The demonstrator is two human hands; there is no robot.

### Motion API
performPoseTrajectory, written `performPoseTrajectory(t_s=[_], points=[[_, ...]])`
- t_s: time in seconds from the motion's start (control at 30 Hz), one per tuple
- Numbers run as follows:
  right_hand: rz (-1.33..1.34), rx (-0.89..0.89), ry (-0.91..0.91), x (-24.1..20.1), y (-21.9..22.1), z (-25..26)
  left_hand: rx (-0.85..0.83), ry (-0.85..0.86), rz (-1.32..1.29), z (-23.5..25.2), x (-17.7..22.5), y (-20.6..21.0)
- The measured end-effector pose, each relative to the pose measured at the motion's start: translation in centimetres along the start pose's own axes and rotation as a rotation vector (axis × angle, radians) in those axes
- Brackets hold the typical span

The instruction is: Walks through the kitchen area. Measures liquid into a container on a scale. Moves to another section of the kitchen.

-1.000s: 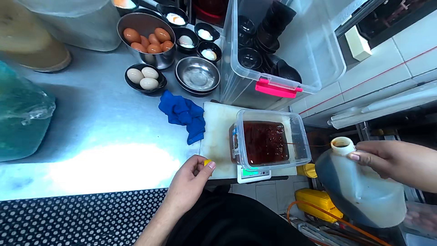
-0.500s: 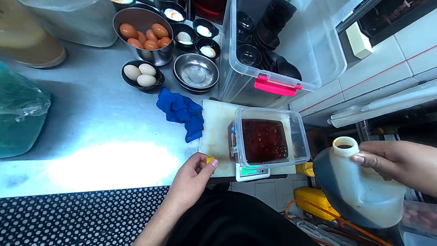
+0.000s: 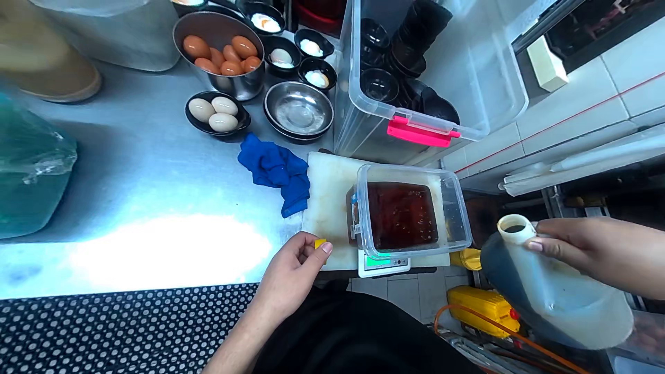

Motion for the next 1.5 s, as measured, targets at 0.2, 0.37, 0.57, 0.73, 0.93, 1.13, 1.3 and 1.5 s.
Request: performPoseTrajectory(t_s=[0.2, 0.37, 0.57, 0.73, 0.93, 1.13, 1.3, 1.5], points=[[-0.060, -0.012, -0.040, 0.0, 0.0, 0.6, 0.014, 0.001, -0.006, -0.1, -0.4, -0.1], [-0.074, -0.035, -0.039, 0.1, 0.0, 1.0, 0.019, 0.001, -0.014, -0.2, -0.7, -0.1], [-0.075, -0.063, -0.026, 0.0, 0.1, 1.4, 0.026, 0.001, -0.022, -0.3, -0.8, -0.2], [-0.071, -0.078, -0.011, 0.1, 0.1, 1.5, 0.023, -0.005, -0.019, -0.2, -0.9, -0.3], [-0.029, -0.083, 0.015, 0.6, 0.1, 1.6, 0.017, -0.008, -0.030, -0.2, -0.9, -0.2], [0.075, -0.001, -0.003, 0.8, -0.5, 0.4, 0.022, -0.017, -0.026, -0.2, -0.8, -0.1], [0.171, 0.059, -0.007, 0.8, -1.4, -1.0, 0.018, -0.017, -0.025, -0.2, -0.6, 0.1], [0.151, 0.075, -0.023, 0.2, -1.7, -1.5, 0.005, -0.010, -0.015, 0.0, -0.3, 0.6]])
Point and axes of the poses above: each hand's wrist, its own z-axis towards the middle knuckle, its own y-axis out of the palm, x = y × z, the point moved 4 cm from there along z, towards the middle knuckle, and after that the axes turned 7 degrees about -z, right-handed, at the moved point
